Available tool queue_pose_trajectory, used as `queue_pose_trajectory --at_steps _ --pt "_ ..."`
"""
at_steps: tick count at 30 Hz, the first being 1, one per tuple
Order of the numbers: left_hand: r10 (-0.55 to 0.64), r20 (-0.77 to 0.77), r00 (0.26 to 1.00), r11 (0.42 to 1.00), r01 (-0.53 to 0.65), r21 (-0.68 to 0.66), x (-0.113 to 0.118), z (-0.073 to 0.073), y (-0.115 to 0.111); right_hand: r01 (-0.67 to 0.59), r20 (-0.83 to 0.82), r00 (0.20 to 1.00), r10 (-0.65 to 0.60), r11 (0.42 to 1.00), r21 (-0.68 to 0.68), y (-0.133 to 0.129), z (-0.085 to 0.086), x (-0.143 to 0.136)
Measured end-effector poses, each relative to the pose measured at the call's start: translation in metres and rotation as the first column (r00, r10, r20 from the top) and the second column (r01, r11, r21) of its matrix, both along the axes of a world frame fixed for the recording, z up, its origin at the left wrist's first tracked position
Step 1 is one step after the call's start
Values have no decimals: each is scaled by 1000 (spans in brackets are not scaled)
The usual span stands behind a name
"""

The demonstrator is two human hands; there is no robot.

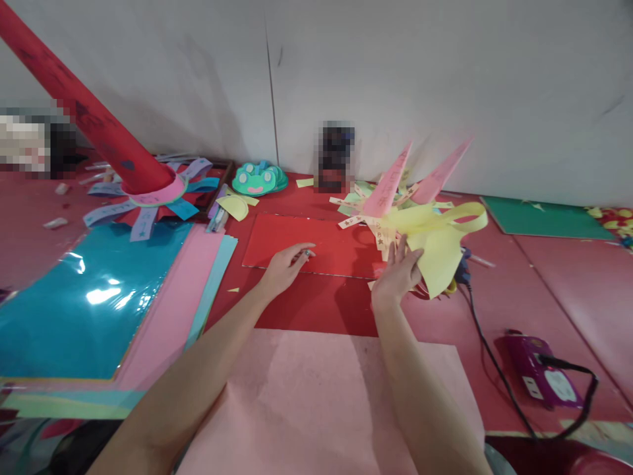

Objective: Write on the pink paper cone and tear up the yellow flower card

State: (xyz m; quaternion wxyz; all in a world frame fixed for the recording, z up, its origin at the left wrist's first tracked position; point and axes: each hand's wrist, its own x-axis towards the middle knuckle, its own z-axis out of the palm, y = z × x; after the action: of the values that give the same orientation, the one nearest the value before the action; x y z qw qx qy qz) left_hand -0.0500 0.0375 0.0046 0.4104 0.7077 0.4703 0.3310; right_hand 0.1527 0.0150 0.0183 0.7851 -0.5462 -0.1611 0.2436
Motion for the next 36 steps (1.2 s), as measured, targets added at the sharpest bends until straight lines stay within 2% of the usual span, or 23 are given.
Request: queue_pose_trajectory --at_steps 4,8,14,18,21,23,27,31,36 --pt "-1 5 1000 1000 1 4 0 0 0 -151 -31 988 153 987 60 -1 -6 -14" --pt "9 19 1000 1000 -9 -4 0 0 0 -306 -86 947 309 951 51 -4 -11 -30" --pt "38 136 990 997 -28 -74 0 -4 2 -559 6 828 561 824 -91 -12 -10 -40" --pt "40 152 988 997 -29 -74 -1 -6 2 -569 151 765 626 767 -295 -19 -13 -43" --pt "37 133 990 998 -29 -58 0 -5 2 -594 67 743 666 703 -391 -24 -16 -43" --pt "51 114 992 998 -45 -51 0 -4 1 -613 34 732 680 680 -401 -24 -18 -43" --pt "100 108 989 993 -92 -80 2 1 1 -594 70 735 674 690 -414 -23 -19 -41" --pt "152 200 968 982 -125 -143 1 3 4 -600 53 741 669 696 -394 -22 -16 -42" --pt "183 279 943 972 -131 -196 -2 5 7 -646 -59 744 665 694 -319 -19 -8 -44"
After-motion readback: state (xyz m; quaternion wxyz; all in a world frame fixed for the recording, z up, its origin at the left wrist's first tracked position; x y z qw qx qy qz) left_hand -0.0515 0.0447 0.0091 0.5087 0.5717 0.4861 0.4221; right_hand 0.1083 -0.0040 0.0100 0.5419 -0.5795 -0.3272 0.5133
